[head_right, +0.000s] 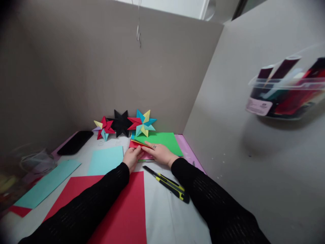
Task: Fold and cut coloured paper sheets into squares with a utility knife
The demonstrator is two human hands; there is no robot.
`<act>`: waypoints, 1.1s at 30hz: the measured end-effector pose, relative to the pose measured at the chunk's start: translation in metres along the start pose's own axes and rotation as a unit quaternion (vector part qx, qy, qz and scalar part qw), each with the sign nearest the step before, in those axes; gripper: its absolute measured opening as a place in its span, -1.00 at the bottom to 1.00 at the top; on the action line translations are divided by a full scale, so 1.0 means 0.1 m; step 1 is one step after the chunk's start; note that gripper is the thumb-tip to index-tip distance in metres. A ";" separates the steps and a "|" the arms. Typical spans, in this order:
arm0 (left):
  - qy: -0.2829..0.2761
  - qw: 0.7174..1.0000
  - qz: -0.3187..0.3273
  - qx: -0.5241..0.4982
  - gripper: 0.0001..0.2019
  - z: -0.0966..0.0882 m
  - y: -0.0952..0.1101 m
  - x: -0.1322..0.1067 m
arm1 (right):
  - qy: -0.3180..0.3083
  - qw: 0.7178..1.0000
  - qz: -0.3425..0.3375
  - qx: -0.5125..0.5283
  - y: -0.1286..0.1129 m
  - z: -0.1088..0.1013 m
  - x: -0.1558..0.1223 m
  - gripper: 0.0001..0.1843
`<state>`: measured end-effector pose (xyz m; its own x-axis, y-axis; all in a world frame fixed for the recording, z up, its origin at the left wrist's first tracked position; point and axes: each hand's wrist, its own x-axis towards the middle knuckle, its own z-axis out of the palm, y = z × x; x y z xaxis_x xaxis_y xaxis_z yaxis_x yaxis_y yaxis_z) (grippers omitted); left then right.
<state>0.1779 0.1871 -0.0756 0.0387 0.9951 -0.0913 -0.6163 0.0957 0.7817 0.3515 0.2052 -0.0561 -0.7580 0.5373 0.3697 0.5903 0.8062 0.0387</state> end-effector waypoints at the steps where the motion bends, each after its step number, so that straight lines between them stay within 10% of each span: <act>1: 0.008 1.000 0.002 0.003 -0.75 0.00 0.00 0.00 | 0.005 1.000 0.001 0.007 -0.01 -0.01 0.00 -0.44; 33: 0.006 0.991 0.066 0.117 -0.51 -0.12 -0.14 0.07 | -0.057 0.927 0.215 0.302 0.08 -0.11 0.13 -0.62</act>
<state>0.1773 0.1925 -0.0948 -0.0407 0.9991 0.0140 -0.4154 -0.0297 0.9091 0.3489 0.2161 -0.0410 -0.5328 0.8364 0.1290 0.6073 0.4841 -0.6299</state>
